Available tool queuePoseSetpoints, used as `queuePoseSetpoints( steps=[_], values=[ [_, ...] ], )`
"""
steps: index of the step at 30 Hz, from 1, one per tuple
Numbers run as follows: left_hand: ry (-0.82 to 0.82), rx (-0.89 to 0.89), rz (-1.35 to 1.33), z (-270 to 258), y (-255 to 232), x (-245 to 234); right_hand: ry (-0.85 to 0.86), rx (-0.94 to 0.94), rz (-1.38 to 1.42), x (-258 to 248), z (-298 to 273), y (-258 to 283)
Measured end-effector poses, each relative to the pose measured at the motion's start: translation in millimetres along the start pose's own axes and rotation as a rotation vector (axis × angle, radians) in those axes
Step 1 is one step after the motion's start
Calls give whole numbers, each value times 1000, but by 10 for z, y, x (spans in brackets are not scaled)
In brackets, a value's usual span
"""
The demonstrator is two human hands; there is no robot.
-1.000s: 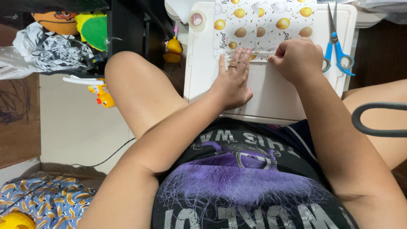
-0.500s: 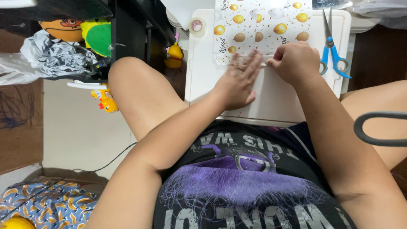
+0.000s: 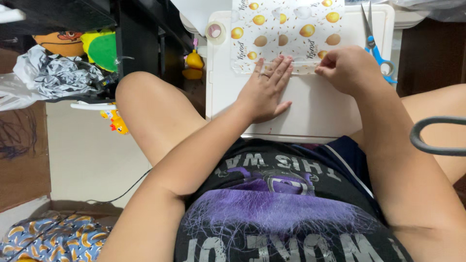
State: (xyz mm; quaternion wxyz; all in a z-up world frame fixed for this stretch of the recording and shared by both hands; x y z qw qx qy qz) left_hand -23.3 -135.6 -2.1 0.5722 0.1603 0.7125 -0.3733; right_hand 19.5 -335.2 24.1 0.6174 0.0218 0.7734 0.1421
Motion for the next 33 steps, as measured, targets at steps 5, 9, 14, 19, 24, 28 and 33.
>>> queuePoseSetpoints(
  steps=[5, 9, 14, 19, 24, 28, 33],
  values=[
    [15, -6, 21, -15, 25, -27, -1, 94, -55, 95, -18, -87],
    [-41, 3, 3, 11, -30, -20, -80, 55, -150, 109, -12, -75],
    [-81, 0, -7, 24, -42, 5, -96, 54, -211, 119, -42, -19],
    [-54, -45, -39, 0, -60, 31, -201, 1, -295, 126, -77, 57],
    [-10, -100, -76, 4, 9, 121, -243, 2, -277, 145, -130, 98],
    [-95, -63, -180, -33, 142, 133, -278, -36, -239, 160, -128, 94],
    [-41, -166, -88, -98, 171, 102, -318, -43, -193, 206, -144, 102]
  ],
)
Point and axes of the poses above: each hand's wrist, its own z-axis towards the middle knuckle, its own x-axis out of the palm, y = z × x, the point moved 6 cm from there along z, towards the middle knuckle, and after that the axes turned 14 degrees about -z, right-handed, at the moved point
